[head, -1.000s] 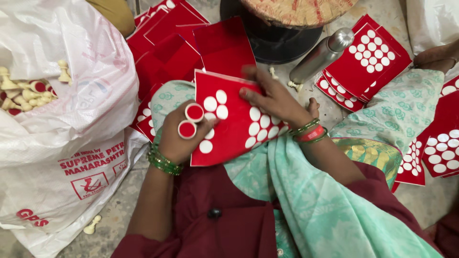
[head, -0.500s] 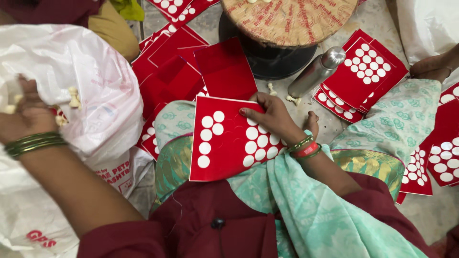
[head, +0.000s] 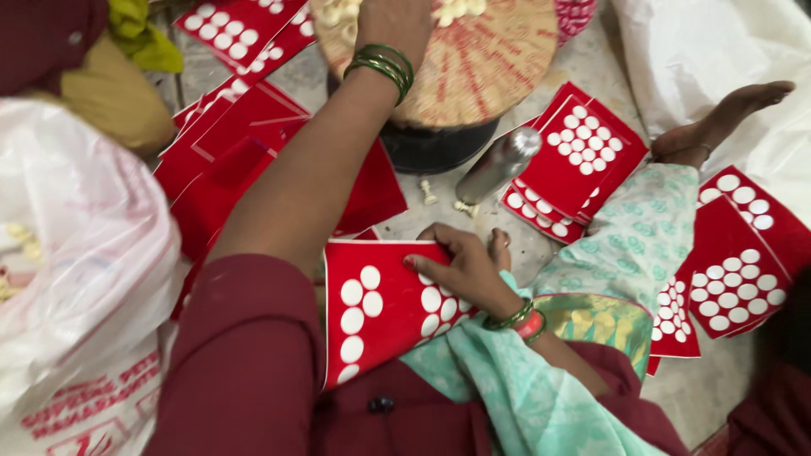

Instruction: The person sits on the floor and peels white circular stickers from red backing sheets, pressing each sticker onto a small white plastic piece. Finished pieces are placed on a growing pile or into a sack, and used backing sheets are set aside with other completed sheets.

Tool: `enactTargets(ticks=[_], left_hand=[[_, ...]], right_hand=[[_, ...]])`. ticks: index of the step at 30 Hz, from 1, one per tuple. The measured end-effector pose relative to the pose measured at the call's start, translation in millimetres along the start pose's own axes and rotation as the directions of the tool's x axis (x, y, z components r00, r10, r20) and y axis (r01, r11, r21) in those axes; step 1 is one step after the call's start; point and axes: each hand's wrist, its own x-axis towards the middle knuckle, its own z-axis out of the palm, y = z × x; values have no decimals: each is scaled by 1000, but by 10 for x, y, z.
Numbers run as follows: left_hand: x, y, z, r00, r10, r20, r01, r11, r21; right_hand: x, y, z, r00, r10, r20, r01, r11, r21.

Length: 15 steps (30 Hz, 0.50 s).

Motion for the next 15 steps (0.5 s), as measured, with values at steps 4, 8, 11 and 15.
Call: enactTargets(ticks=[4,8,11,15], left_hand=[[392,204,628,995,-60,-77,79,959,271],[491,280,857,995,-77,64,59,967,247],[473,317,882,998,-41,52,32,986,164],[409,298,781,961,-94,258,94,995,15]], right_hand=[[84,178,-375,1000,-7,-2,7,997,81],[204,351,-622,999,33,32,-37,990,134],[261,441,-693,998,-3,55,-8,981,194],[171,538,-683,995,79,68,-89,983,159]])
